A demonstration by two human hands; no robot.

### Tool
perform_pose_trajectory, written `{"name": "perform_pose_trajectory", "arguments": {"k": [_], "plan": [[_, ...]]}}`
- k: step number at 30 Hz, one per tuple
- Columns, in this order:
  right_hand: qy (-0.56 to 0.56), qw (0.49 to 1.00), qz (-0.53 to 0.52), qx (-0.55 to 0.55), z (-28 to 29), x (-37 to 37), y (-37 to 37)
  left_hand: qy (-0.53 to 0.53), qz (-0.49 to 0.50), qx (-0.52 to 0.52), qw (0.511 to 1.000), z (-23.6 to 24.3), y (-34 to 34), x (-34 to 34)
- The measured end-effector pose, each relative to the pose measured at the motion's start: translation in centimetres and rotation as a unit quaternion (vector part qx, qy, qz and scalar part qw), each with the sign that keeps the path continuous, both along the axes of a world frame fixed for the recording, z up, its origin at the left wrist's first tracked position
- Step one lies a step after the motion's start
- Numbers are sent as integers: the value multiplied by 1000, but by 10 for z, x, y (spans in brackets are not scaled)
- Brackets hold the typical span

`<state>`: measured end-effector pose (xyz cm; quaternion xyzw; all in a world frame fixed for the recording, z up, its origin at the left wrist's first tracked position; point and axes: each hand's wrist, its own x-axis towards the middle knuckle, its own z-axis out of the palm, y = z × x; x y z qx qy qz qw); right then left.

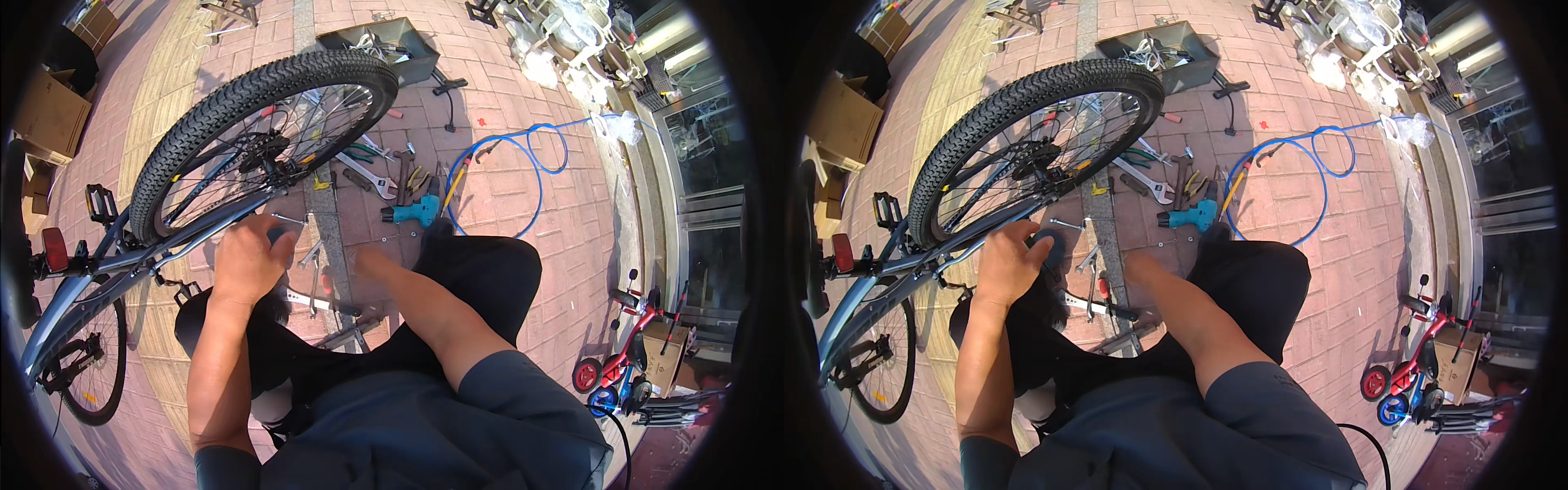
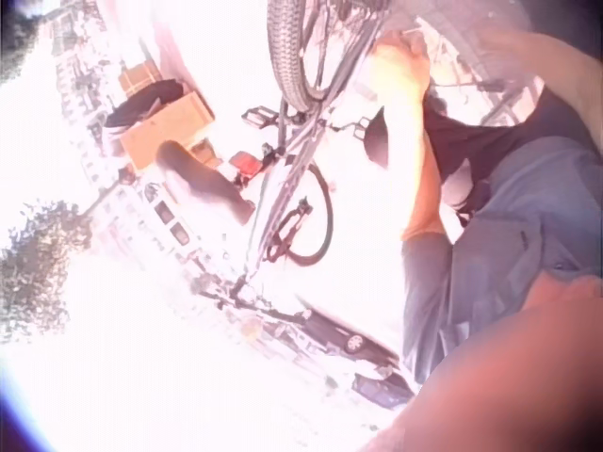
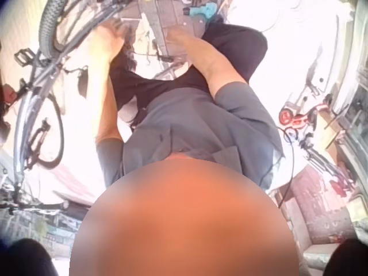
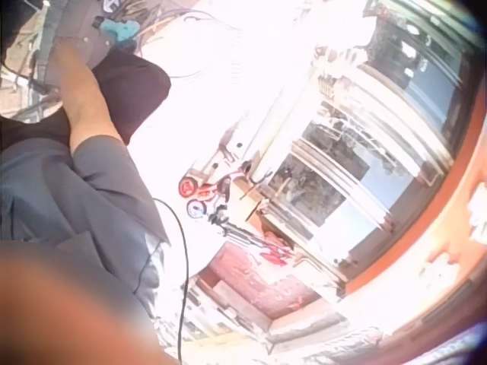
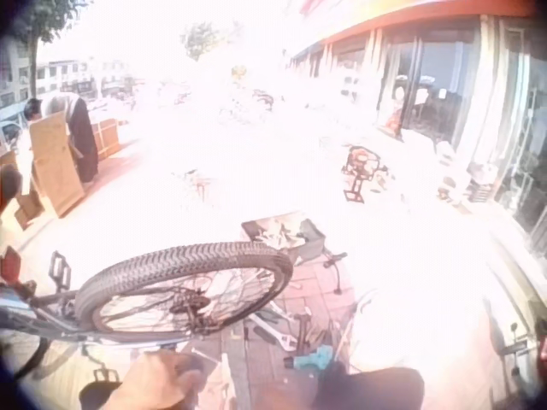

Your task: The person removes the rear wheel, uses a wrench and screwdriver to adjust the hub and axle, then reattaches the wheel and secures it. They then install a rear mudguard, aligning and fastening it to the frame.

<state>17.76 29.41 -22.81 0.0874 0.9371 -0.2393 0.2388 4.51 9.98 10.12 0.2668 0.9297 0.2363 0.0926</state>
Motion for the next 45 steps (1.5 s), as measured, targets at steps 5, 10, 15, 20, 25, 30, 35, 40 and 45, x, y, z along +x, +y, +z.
{"name": "perform_pose_trajectory", "arguments": {"k": [5,10,15,20,25,30,35,40,45], "plan": [[86,990,-61,89,-44,14,63,-92,-92,-136,982,-48,41,-23],[161,875,-450,78,-57,18,162,-83,-215,-154,961,-56,52,-22],[5,828,-546,127,-69,23,236,-68,-220,-65,971,-52,66,-22],[-91,876,-458,123,-98,26,276,-46,-129,0,991,-57,67,-36],[-100,885,-435,133,-109,26,286,-83,-133,-23,987,-64,68,-33],[-88,885,-446,97,-108,27,295,-93,-156,-54,982,-75,71,-27],[-58,876,-469,97,-116,33,308,-68,-157,-38,984,-79,68,-22],[235,759,-608,0,-89,1,299,-99,-178,-88,975,-82,65,-21],[71,852,-446,-266,40,-59,290,-93,-194,-83,973,-81,72,-14]]}}
